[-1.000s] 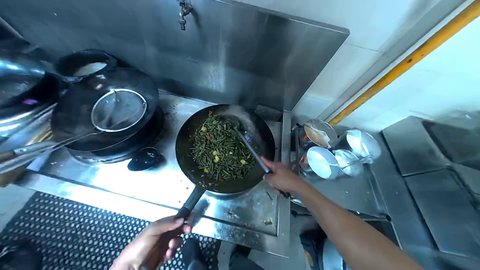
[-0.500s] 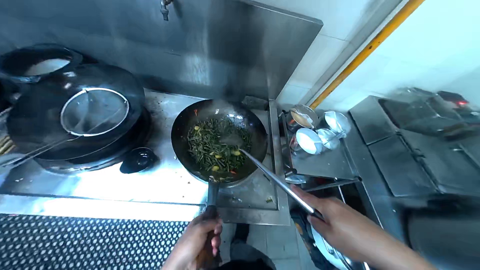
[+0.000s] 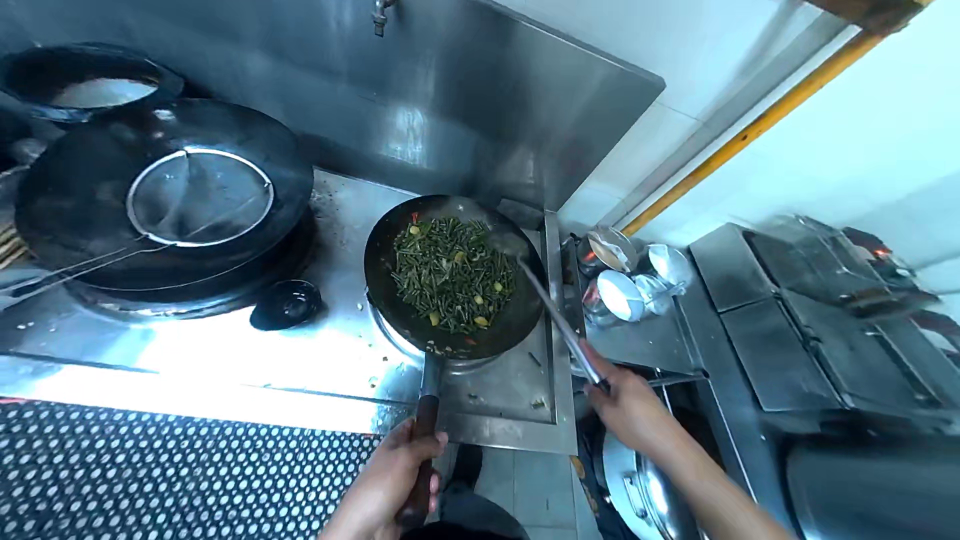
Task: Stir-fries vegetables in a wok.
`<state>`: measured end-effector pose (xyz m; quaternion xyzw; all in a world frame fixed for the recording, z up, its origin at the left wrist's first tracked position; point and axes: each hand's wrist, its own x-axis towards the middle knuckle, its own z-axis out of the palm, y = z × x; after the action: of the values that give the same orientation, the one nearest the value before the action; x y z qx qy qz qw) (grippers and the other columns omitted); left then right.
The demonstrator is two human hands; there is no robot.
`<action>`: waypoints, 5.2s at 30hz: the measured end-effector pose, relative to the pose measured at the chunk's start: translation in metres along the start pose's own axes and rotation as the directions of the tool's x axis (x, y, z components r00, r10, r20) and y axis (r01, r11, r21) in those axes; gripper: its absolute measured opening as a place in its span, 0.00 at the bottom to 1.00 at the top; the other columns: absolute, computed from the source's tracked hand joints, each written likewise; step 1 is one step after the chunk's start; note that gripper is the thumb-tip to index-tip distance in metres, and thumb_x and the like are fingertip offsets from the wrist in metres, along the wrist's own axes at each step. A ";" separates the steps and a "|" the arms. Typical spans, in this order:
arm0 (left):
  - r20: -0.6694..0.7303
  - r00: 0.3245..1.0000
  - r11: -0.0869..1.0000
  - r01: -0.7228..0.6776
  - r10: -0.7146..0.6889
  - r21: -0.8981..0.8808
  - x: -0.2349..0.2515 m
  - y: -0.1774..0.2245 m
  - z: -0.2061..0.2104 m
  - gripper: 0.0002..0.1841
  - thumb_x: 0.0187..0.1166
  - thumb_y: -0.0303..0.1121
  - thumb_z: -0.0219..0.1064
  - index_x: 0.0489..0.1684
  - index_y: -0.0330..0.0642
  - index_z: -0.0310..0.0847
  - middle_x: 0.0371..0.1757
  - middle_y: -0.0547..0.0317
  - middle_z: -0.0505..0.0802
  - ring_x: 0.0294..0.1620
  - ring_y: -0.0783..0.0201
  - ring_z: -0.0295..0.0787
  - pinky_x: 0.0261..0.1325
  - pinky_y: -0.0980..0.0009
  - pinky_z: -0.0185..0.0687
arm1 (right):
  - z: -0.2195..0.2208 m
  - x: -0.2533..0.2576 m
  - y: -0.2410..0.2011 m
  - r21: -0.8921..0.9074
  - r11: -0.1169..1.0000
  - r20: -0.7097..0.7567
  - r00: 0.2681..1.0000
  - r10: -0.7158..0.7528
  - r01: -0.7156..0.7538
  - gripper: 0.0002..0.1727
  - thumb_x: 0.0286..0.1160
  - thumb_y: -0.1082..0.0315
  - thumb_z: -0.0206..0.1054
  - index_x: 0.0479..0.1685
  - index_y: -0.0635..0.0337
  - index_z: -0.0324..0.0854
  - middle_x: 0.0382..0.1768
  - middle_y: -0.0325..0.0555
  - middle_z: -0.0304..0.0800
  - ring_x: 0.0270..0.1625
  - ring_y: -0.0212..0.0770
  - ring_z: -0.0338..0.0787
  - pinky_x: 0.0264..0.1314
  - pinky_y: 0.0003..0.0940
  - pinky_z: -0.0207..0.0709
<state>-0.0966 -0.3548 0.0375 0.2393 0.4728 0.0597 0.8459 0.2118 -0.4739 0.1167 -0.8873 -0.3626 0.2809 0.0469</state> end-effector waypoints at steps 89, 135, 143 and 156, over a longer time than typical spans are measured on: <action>-0.197 0.978 0.989 -0.089 0.064 -0.122 0.007 -0.029 0.078 0.13 0.81 0.26 0.62 0.61 0.38 0.74 0.29 0.55 0.84 0.13 0.67 0.76 0.13 0.73 0.77 | -0.128 0.060 0.016 -0.374 0.786 0.522 0.812 -0.260 0.492 0.39 0.86 0.59 0.60 0.95 0.21 0.50 0.55 0.58 0.90 0.56 0.61 0.90 0.59 0.63 0.81; -0.122 0.992 0.999 -0.034 0.032 -0.014 0.013 -0.019 0.038 0.10 0.85 0.28 0.62 0.59 0.39 0.73 0.29 0.54 0.83 0.13 0.65 0.77 0.14 0.70 0.80 | 0.020 0.107 0.011 0.744 0.594 0.455 0.883 -0.115 -0.307 0.38 0.88 0.67 0.59 0.95 0.36 0.49 0.26 0.39 0.72 0.15 0.32 0.72 0.13 0.27 0.70; -0.151 0.988 0.998 -0.046 0.040 -0.033 0.008 -0.012 0.044 0.11 0.85 0.26 0.61 0.60 0.39 0.71 0.27 0.54 0.82 0.13 0.65 0.77 0.12 0.71 0.79 | -0.038 0.020 0.023 0.417 0.909 0.414 0.889 -0.196 0.006 0.39 0.85 0.63 0.63 0.96 0.32 0.54 0.25 0.43 0.79 0.15 0.36 0.76 0.17 0.33 0.76; -0.021 0.998 0.995 -0.053 0.051 -0.083 0.021 -0.027 0.026 0.11 0.86 0.27 0.61 0.61 0.38 0.71 0.29 0.54 0.82 0.13 0.65 0.78 0.13 0.70 0.81 | -0.070 -0.096 0.034 0.459 0.888 0.393 0.897 -0.202 -0.001 0.41 0.79 0.67 0.67 0.94 0.34 0.58 0.23 0.43 0.82 0.13 0.37 0.76 0.12 0.34 0.75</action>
<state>-0.0672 -0.3803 0.0206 0.2155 0.4717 0.1037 0.8487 0.2147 -0.5547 0.2096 -0.7478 -0.3358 0.5425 0.1838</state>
